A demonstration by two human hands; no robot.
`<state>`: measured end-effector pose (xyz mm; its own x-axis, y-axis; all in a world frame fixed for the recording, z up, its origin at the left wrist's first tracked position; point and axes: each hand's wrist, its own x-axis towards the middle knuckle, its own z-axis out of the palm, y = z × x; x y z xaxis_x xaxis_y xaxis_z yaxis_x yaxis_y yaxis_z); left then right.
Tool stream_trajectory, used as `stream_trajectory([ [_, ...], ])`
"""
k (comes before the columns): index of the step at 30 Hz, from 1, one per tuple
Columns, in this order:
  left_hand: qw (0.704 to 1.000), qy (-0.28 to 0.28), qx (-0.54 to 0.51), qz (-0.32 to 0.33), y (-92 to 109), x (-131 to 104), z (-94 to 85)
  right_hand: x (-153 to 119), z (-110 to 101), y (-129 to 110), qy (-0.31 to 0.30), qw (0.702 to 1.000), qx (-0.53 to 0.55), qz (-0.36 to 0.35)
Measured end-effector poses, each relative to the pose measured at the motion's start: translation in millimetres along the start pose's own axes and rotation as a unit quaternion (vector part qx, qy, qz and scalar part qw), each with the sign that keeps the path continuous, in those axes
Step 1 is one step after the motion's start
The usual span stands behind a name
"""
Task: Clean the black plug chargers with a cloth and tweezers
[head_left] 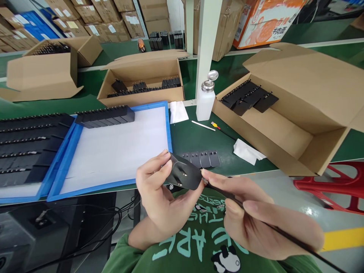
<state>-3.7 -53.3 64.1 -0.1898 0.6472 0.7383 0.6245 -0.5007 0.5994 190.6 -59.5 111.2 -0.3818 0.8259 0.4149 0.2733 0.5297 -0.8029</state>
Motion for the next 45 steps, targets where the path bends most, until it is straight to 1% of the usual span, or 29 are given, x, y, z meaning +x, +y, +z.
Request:
stream_trajectory([
  [2, 1.0, 0.003, 0.004, 0.013, -2, -1, 0.2, 1, 0, 0, -0.009, 1.0, 0.004, 0.002],
  [5, 1.0, 0.002, 0.013, 0.01, -2, -1, 0.3, 2, -1, 0, -0.022, 1.0, 0.002, -0.008],
  [8, 1.0, 0.002, 0.019, 0.005, -1, 0, 0.1, 4, -1, -1, -0.007, 1.0, -0.013, -0.009],
  [9, 1.0, 0.002, 0.019, 0.005, -1, 0, -0.1, 4, 0, -1, -0.011, 1.0, -0.017, -0.011],
  [12, 1.0, 0.0, 0.012, 0.006, 0, 1, -1.1, 4, 2, 0, -0.022, 0.999, -0.032, -0.036],
  [14, 1.0, -0.001, 0.011, 0.009, 0, 1, -1.6, 3, 3, 1, -0.006, 0.998, -0.045, -0.05],
  [16, 1.0, -0.001, 0.014, 0.012, -1, 0, -1.8, 3, 3, 1, -0.001, 0.998, -0.049, -0.051],
  [19, 1.0, -0.004, 0.02, 0.007, -2, 0, -1.2, 3, 0, 2, -0.031, 0.998, -0.043, -0.042],
  [22, 1.0, -0.003, 0.026, 0.009, -2, -1, -0.6, 1, 0, 4, -0.012, 0.998, -0.042, -0.038],
  [25, 1.0, -0.001, 0.027, 0.01, -2, -1, -0.6, 1, 7, 6, -0.017, 0.998, -0.031, -0.043],
  [26, 1.0, -0.001, 0.025, 0.007, -2, -2, -0.7, 1, 10, 7, 0.001, 0.998, -0.026, -0.049],
  [28, 1.0, -0.002, 0.021, 0.003, -2, -2, -1.0, 2, 15, 7, 0.066, 0.995, -0.018, -0.067],
  [29, 1.0, -0.002, 0.021, 0.001, -2, -2, -1.1, 3, 15, 6, 0.08, 0.994, -0.017, -0.073],
  [30, 1.0, -0.002, 0.022, -0.002, -2, -2, -1.1, 4, 15, 6, 0.075, 0.994, -0.018, -0.075],
  [33, 1.0, -0.003, 0.023, -0.002, -2, -3, -1.0, 4, 11, 4, -0.007, 0.998, -0.025, -0.058],
  [34, 1.0, -0.002, 0.022, -0.001, -2, -3, -1.0, 4, 10, 4, -0.004, 0.998, -0.024, -0.058],
  [36, 1.0, -0.003, 0.018, -0.002, -2, -3, -1.1, 4, 11, 4, 0.047, 0.996, -0.022, -0.07],
  [38, 1.0, -0.002, 0.016, -0.002, -2, -3, -1.4, 4, 12, 4, 0.056, 0.994, -0.041, -0.086],
  [39, 1.0, -0.003, 0.017, -0.002, -2, -2, -1.7, 4, 12, 5, 0.045, 0.993, -0.058, -0.09],
  [41, 1.0, -0.004, 0.024, 0.001, -1, -1, -2.3, 3, 9, 5, 0.001, 0.992, -0.085, -0.09],
  [45, 0.999, -0.007, 0.031, 0.001, 1, 1, -3.3, 2, 2, 7, -0.022, 0.994, -0.076, -0.074],
])
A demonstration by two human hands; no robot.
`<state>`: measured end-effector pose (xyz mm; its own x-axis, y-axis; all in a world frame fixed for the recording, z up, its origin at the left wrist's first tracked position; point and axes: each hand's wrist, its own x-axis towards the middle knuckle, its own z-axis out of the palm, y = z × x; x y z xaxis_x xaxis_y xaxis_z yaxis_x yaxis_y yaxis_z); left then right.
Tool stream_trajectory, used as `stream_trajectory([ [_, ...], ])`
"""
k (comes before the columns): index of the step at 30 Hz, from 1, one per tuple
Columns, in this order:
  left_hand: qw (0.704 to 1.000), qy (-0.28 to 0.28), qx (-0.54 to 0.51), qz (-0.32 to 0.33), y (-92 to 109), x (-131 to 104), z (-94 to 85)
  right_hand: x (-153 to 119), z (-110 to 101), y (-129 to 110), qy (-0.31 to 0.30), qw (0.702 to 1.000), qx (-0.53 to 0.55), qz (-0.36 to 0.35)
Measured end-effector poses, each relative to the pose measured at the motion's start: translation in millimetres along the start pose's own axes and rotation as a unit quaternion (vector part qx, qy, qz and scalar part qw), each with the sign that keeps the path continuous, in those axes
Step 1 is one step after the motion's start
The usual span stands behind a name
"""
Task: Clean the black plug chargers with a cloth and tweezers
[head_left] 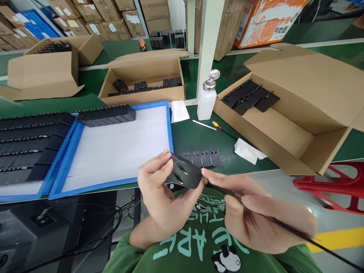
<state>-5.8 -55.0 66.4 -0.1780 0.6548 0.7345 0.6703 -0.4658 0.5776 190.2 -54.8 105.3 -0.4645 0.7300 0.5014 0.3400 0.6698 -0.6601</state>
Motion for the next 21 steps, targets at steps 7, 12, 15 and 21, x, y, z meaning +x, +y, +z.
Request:
stream_trajectory([
  [7, 1.0, -0.001, -0.012, -0.013, 1.2, -0.1, -0.8, -0.6, 1.7, 0.5, -0.006, 1.0, -0.013, -0.015],
  [12, 1.0, -0.001, -0.01, -0.005, -1.7, -0.7, -0.4, 2.4, 1.4, -1.0, 0.004, 1.0, -0.016, -0.025],
  [15, 1.0, -0.001, -0.008, -0.005, -1.6, -1.0, -0.6, 3.8, 1.2, -2.1, 0.003, 1.0, -0.006, -0.027],
  [21, 1.0, -0.007, -0.01, -0.009, -2.2, -2.3, -1.9, 2.0, 7.6, -3.0, 0.026, 0.999, -0.022, -0.027],
])
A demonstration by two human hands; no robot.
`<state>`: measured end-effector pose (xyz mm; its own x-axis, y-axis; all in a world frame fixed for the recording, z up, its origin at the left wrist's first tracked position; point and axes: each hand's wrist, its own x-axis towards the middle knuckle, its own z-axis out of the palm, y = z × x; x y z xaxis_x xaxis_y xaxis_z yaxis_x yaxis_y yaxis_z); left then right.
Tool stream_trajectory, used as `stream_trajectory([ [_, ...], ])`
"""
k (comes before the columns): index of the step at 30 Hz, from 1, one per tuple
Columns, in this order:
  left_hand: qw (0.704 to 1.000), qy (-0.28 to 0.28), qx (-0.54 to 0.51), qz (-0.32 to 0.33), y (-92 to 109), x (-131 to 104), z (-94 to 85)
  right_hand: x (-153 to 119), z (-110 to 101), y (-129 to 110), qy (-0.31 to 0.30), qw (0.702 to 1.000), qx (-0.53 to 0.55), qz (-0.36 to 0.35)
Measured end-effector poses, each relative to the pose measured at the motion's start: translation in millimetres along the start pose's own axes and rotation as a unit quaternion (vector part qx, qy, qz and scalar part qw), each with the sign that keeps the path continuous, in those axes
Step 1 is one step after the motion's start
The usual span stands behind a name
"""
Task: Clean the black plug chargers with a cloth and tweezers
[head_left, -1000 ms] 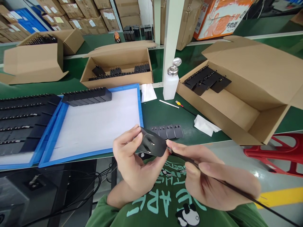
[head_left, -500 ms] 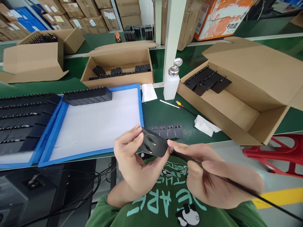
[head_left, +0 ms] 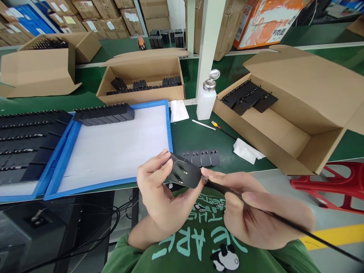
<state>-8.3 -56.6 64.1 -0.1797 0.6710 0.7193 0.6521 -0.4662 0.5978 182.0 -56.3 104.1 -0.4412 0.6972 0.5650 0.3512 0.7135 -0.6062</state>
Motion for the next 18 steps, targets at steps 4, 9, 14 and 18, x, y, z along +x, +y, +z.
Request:
stream_trajectory([
  [4, 1.0, 0.004, 0.003, 0.017, -2.5, -0.1, -1.2, -0.7, 4.0, -0.3, 0.014, 1.0, 0.009, -0.005],
  [9, 1.0, -0.005, 0.005, -0.012, 2.3, 0.7, -1.3, 0.2, 2.7, 0.6, 0.001, 1.0, -0.016, -0.016],
  [14, 1.0, -0.002, -0.005, -0.018, 3.8, 0.6, -0.5, -1.5, 2.3, 1.3, 0.001, 1.0, -0.011, -0.019],
  [18, 1.0, 0.004, 0.002, 0.004, 1.8, 2.2, -0.2, -4.5, 2.2, 2.8, 0.004, 1.0, -0.003, -0.017],
])
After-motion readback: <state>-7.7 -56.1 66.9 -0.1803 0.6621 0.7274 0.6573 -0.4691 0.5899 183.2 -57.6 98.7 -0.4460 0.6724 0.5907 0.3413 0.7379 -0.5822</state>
